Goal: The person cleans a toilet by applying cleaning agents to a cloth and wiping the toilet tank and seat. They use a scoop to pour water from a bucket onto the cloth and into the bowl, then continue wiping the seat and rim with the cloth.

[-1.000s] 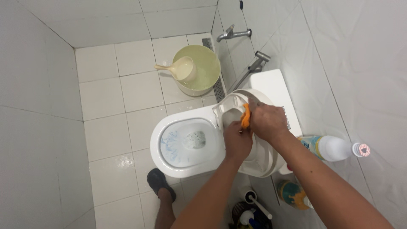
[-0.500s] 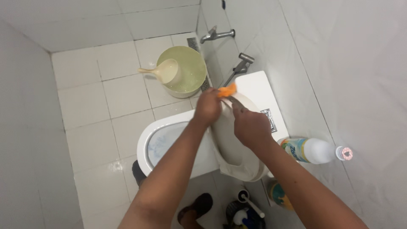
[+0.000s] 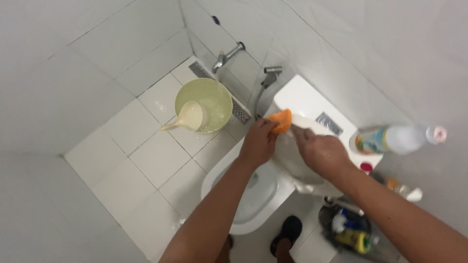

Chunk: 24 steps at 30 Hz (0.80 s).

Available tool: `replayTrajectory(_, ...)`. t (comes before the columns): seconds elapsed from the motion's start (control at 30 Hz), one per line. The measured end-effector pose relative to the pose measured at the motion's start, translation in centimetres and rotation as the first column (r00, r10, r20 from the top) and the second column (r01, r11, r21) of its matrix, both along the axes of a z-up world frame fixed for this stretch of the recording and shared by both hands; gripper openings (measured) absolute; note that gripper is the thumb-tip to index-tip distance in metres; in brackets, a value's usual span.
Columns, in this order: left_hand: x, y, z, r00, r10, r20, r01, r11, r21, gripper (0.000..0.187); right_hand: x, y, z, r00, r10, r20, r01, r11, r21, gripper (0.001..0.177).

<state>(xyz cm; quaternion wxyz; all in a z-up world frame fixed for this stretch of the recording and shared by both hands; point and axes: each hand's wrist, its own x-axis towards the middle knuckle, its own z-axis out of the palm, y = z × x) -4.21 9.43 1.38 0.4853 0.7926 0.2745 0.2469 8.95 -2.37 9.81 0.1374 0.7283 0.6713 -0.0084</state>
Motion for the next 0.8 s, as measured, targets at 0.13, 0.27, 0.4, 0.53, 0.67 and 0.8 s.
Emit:
replayTrajectory(0.13, -0.7, 1.0, -0.3, 0.996, -0.087, -0.011, 0.087, 0.996, 0.012, 0.031, -3.5, -1.8, 1.5, 0.961, -0.232, -0.150, 0.266, 0.922, 0.280, 0.036)
replayTrajectory(0.27, -0.7, 1.2, 0.3, 0.985, -0.165, -0.054, 0.168, 0.984, 0.057, 0.030, -7.3, -4.0, 2.2, 0.885, -0.385, -0.264, 0.466, 0.709, 0.529, 0.032)
replayTrajectory(0.4, -0.8, 0.9, 1.8, 0.966, -0.248, -0.070, 0.257, 0.943, 0.212, 0.031, -10.4, -3.7, 2.2, 0.516, -0.628, -0.583, 0.848, 0.470, 0.244, 0.041)
replayTrajectory(0.53, -0.7, 0.2, 3.4, 0.940, -0.341, -0.020, 0.317, 0.851, 0.419, 0.028, -11.8, -3.8, 2.4, 0.420, -0.616, -0.667, 0.907, 0.318, 0.277, 0.046)
replayTrajectory(0.67, -0.7, -0.5, 4.5, 0.888, -0.451, -0.092, 0.437, 0.761, 0.480, 0.030, -12.4, -5.4, 2.0, 0.634, -0.528, -0.566, 0.764, 0.316, 0.562, 0.043)
replayTrajectory(0.8, 0.3, -2.3, 6.3, 0.820, -0.572, 0.012, 0.471, 0.687, 0.553, 0.024, -12.1, -5.8, 1.8, 0.734, -0.527, -0.428, 0.660, 0.403, 0.634, 0.043)
